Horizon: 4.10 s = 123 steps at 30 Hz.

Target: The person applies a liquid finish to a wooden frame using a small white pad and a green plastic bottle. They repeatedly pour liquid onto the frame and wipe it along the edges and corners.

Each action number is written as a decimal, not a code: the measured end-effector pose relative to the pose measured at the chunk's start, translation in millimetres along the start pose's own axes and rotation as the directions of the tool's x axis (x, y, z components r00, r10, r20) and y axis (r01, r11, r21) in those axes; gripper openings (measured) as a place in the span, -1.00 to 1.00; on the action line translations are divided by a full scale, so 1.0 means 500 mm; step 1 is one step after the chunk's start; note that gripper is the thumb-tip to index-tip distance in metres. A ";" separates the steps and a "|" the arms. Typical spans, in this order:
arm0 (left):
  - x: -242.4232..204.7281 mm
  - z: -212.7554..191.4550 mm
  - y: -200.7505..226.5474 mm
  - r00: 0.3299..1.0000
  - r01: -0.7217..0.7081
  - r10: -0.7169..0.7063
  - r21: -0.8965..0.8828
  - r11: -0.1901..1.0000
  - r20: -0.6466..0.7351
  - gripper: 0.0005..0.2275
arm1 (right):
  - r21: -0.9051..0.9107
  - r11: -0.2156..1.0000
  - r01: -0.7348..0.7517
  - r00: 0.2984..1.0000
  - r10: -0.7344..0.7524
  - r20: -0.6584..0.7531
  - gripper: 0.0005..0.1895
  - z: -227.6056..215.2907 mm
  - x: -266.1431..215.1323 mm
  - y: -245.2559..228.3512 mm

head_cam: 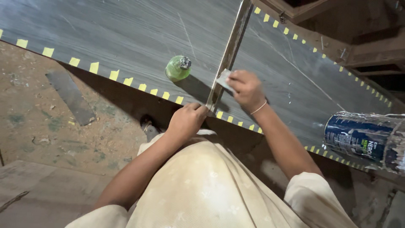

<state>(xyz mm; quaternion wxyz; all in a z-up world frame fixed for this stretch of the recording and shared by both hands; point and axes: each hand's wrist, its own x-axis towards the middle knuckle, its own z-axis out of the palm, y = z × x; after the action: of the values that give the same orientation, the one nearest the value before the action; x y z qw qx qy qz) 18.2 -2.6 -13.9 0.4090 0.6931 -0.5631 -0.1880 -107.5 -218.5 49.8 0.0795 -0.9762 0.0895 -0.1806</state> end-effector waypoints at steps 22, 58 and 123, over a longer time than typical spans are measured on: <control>-0.005 0.013 0.001 0.995 0.025 -0.030 -0.057 0.998 -0.097 -0.95 | -0.023 0.997 -0.070 0.970 0.073 0.233 -0.60 0.011 0.032 0.016; 0.437 0.157 -0.011 0.857 0.483 -0.494 0.107 0.869 0.144 -0.84 | -0.044 0.991 -0.128 0.954 0.136 0.267 -0.70 0.014 -0.075 -0.171; 0.431 0.055 0.067 0.921 0.329 -0.357 0.181 0.927 0.155 -0.86 | 0.942 -0.309 -0.132 0.497 0.801 0.333 -0.69 0.018 -0.242 -0.119</control>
<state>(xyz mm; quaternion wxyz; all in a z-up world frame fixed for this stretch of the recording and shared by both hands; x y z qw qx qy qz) 41.1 -214.9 39.0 0.2616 0.7896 -0.4808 -0.2773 -206.7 -135.0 11.6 0.7641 -0.3833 0.3711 -0.3627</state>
